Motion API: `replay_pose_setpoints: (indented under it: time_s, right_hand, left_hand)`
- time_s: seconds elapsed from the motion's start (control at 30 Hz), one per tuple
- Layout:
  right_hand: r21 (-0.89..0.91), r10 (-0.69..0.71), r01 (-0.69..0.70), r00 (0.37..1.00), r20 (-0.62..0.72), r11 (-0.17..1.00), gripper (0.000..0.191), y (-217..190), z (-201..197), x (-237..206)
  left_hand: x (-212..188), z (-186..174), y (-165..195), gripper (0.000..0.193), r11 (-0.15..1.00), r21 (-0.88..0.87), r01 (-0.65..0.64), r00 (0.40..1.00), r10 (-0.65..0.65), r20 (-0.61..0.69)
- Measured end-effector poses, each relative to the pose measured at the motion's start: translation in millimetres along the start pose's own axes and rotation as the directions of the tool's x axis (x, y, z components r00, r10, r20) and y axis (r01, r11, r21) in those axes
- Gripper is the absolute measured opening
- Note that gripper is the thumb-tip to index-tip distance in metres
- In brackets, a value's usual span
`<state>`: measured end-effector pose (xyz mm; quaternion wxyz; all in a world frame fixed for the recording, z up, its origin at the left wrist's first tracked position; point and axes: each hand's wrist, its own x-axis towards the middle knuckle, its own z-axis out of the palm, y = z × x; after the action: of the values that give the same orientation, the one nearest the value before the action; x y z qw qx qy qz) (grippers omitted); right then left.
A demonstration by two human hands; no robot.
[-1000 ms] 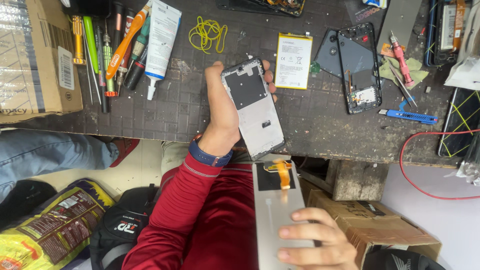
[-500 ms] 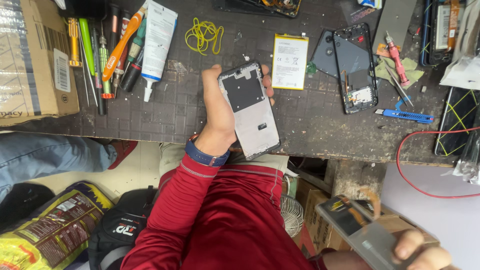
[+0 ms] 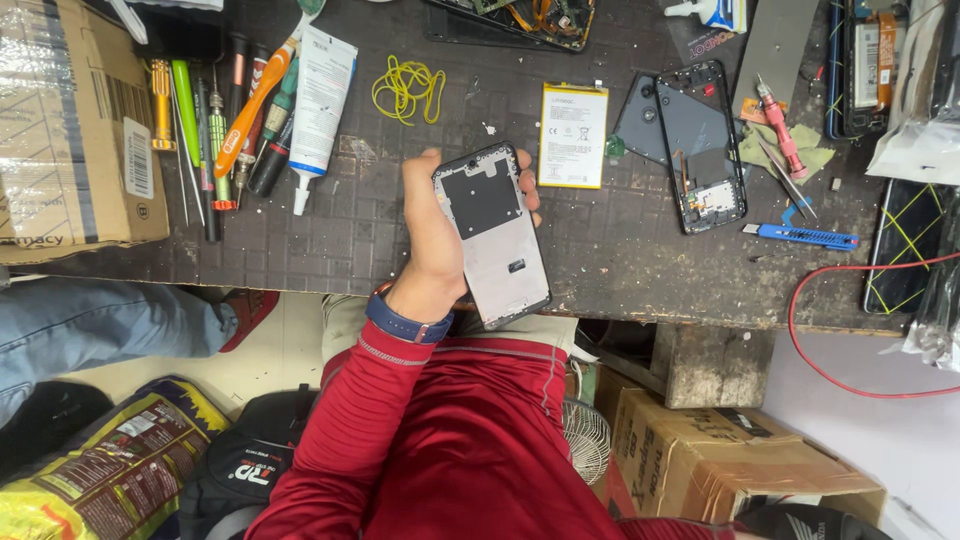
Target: The person disassembles a smartphone using a blue plastic pry tool and tweezers. They remove the back cover, disconnect internal ribbon cables, and lift out the motherboard while working at a cluttered repair bench.
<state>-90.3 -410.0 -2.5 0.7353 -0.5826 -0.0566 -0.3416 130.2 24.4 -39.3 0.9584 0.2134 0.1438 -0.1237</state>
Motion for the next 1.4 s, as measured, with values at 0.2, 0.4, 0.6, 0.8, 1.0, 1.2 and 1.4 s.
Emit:
replay_pose_setpoints:
  time_s: [0.2, 0.4, 0.6, 0.8, 1.0, 1.2, 1.4]
  right_hand:
    - [-0.036, 0.001, -0.001, 1.0, -0.019, 0.999, 0.015, 1.4, 8.7, 10.9]
    - [-0.089, -0.001, -0.002, 0.999, -0.032, 0.996, 0.017, 10.2, 34.9, 28.7]
    - [-0.162, -0.026, 0.023, 1.0, -0.014, 0.987, 0.019, 31.3, 73.1, 57.8]
    - [-0.342, -0.085, 0.108, 0.993, 0.08, 0.933, 0.022, 36.7, 139.1, 90.8]
    - [-0.542, -0.28, 0.549, 0.819, 0.501, 0.636, 0.026, 119.2, 246.3, 147.8]
    - [-0.471, -0.254, 0.782, 0.593, 0.764, 0.407, 0.02, 196.2, 324.2, 178.0]
    - [-0.534, -0.12, 0.743, 0.621, 0.774, 0.403, 0.016, 249.0, 330.2, 174.1]
  left_hand:
    - [-0.6, 0.6, 0.9, 0.08, 1.0, -0.003, 0.007, 1.0, -0.007, 0.005]
    - [-2.6, 1.0, 0.8, 0.08, 0.999, 0.036, -0.008, 1.0, 0.007, 0.025]
    - [-2.6, 1.7, 0.4, 0.081, 0.999, 0.037, 0.003, 1.0, -0.003, -0.007]
    - [-0.9, -2.1, -2.3, 0.081, 0.999, 0.036, -0.01, 1.0, 0.009, 0.025]
    - [1.6, -4.6, -4.1, 0.08, 0.999, 0.039, -0.025, 0.999, 0.023, 0.041]
    - [3.1, -4.4, -6.0, 0.08, 1.0, 0.022, -0.004, 1.0, 0.004, 0.025]
    - [3.0, -4.6, -7.3, 0.079, 0.999, 0.032, -0.017, 0.999, 0.016, 0.032]
